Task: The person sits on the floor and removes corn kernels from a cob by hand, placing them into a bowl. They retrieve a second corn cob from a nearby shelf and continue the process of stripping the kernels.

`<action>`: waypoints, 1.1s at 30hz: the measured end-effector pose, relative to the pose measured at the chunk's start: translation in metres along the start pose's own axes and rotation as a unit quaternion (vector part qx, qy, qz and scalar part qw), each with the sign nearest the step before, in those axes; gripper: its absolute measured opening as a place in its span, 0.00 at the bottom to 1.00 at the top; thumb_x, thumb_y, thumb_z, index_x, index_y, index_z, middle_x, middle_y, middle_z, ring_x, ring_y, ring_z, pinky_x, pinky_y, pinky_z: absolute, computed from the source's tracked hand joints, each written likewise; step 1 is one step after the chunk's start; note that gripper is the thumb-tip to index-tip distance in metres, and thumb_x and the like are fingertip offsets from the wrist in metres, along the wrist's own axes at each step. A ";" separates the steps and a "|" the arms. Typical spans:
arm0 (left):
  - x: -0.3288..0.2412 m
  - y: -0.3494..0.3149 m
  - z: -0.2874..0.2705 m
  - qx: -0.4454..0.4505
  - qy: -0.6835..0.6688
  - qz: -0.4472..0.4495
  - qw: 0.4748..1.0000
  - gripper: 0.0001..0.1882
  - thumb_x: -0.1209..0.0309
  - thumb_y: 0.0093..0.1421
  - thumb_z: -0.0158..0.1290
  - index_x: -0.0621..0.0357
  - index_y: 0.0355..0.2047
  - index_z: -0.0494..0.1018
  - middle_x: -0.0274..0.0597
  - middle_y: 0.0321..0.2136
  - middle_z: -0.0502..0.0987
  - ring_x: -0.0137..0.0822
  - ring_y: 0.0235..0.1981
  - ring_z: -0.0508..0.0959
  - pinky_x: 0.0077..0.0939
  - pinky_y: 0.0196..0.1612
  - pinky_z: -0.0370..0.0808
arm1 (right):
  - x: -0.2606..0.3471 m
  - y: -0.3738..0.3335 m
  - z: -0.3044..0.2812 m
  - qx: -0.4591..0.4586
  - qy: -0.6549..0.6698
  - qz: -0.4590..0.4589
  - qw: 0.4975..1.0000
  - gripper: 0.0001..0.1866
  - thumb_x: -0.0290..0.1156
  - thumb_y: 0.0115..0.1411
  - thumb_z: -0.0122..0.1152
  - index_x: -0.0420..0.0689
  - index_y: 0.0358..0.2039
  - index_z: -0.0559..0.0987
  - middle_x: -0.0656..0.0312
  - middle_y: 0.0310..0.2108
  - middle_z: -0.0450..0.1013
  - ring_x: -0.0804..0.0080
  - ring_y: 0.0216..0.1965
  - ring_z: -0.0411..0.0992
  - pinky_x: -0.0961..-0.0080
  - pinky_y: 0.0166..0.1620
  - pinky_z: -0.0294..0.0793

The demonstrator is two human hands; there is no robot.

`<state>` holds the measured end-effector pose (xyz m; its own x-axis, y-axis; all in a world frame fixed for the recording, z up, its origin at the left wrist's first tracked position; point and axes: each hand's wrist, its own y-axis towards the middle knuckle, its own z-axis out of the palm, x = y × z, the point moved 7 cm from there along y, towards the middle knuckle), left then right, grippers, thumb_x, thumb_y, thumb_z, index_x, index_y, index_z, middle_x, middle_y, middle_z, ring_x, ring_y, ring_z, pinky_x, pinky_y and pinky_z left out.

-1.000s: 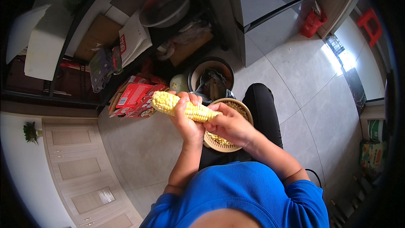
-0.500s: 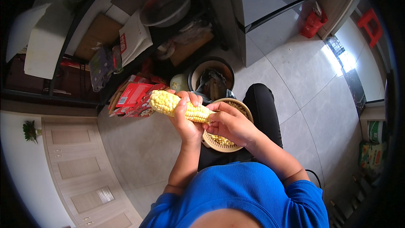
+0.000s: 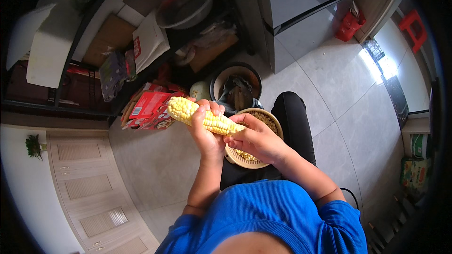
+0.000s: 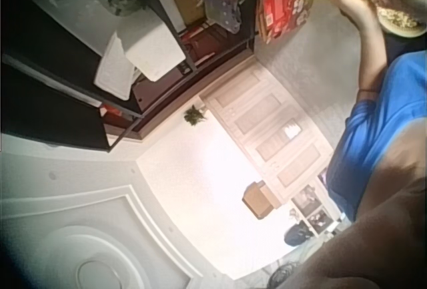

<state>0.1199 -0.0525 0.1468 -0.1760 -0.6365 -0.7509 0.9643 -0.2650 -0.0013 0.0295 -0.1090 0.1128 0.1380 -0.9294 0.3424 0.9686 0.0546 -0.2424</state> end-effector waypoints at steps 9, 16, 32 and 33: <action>0.002 -0.002 0.001 0.038 -0.001 -0.019 0.999 0.18 0.74 0.50 0.47 0.53 0.42 0.56 0.35 0.23 0.65 0.29 0.24 0.65 0.29 0.32 0.65 | -0.005 0.002 -0.011 -0.016 -0.016 0.040 0.999 0.10 0.29 0.60 0.48 0.43 0.43 0.65 0.59 0.40 0.66 0.72 0.37 0.67 0.75 0.43 0.69; 0.004 -0.003 0.001 0.017 0.032 -0.042 0.998 0.17 0.75 0.50 0.46 0.55 0.40 0.57 0.36 0.23 0.66 0.29 0.23 0.66 0.29 0.31 0.66 | -0.003 0.003 -0.012 -0.027 -0.042 0.035 0.998 0.13 0.28 0.57 0.53 0.42 0.41 0.64 0.59 0.38 0.66 0.73 0.35 0.69 0.79 0.41 0.71; 0.010 -0.003 -0.003 -0.030 0.058 -0.083 0.994 0.15 0.76 0.51 0.48 0.58 0.38 0.58 0.37 0.23 0.66 0.30 0.23 0.67 0.27 0.29 0.68 | -0.002 0.001 -0.015 -0.017 -0.019 0.042 0.999 0.13 0.29 0.58 0.54 0.40 0.41 0.64 0.56 0.40 0.66 0.72 0.37 0.70 0.77 0.44 0.73; 0.010 -0.002 -0.005 -0.032 0.056 -0.084 0.994 0.15 0.76 0.51 0.48 0.58 0.38 0.58 0.37 0.23 0.66 0.30 0.23 0.68 0.27 0.29 0.68 | -0.003 0.000 -0.015 -0.015 -0.026 0.043 0.999 0.14 0.29 0.58 0.54 0.40 0.42 0.64 0.57 0.40 0.66 0.72 0.37 0.70 0.76 0.45 0.73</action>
<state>0.1170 -0.0551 0.1359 -0.3155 -0.5023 -0.8050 0.9346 -0.3115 -0.1719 0.0264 -0.1122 0.0979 0.2317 -0.9013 0.3661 0.9462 0.1213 -0.3001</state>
